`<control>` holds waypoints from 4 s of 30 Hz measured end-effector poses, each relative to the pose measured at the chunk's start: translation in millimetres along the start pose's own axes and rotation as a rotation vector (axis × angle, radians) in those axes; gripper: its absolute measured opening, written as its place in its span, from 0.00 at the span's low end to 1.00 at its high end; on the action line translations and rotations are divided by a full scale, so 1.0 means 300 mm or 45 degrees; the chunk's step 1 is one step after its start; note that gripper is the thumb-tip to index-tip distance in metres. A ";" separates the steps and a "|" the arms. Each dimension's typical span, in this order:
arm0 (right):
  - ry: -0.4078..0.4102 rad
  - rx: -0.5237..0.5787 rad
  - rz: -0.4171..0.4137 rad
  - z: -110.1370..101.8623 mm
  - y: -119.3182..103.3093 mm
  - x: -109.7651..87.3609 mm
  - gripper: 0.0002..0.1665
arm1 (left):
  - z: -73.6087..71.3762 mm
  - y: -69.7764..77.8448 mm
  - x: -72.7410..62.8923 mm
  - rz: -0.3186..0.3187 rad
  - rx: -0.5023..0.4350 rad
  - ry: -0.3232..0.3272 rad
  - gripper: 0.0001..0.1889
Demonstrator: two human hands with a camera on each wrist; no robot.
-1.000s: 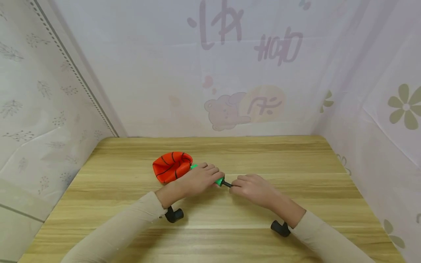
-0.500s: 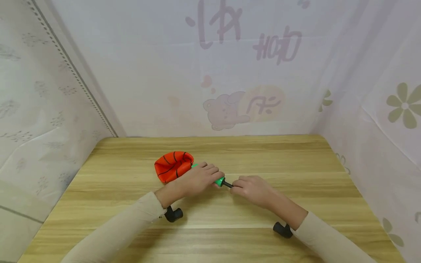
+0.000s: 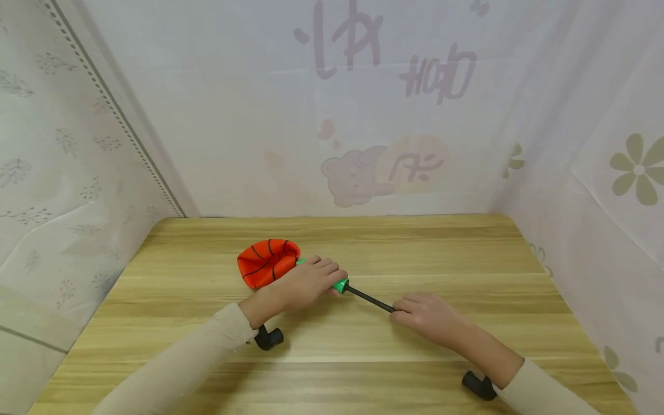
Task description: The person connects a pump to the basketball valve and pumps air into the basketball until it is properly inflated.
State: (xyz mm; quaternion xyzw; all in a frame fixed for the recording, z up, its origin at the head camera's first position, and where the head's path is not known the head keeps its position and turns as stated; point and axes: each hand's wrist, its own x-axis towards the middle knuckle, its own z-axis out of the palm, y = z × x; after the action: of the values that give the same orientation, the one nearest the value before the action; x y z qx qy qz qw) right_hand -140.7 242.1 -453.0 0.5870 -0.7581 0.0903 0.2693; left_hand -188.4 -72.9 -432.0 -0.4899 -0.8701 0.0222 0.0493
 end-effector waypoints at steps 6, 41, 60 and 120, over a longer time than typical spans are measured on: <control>-0.024 0.017 0.002 -0.011 0.000 -0.010 0.28 | 0.012 -0.003 -0.001 -0.003 -0.007 -0.004 0.19; -0.077 -0.002 -0.053 0.083 0.055 0.164 0.27 | -0.001 0.026 0.034 0.006 0.016 -0.033 0.19; -0.187 -0.048 -0.030 -0.015 0.003 -0.013 0.37 | 0.022 -0.008 0.001 0.004 0.000 -0.020 0.19; -0.055 -0.086 -0.154 0.004 0.028 0.012 0.28 | 0.015 0.003 0.023 -0.001 0.099 -0.025 0.19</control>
State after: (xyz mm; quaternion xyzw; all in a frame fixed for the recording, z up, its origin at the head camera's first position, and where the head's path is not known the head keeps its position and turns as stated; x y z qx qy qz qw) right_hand -149.4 240.9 -450.5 0.6241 -0.7294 0.0354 0.2777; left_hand -191.6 -66.6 -436.0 -0.4871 -0.8692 0.0607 0.0596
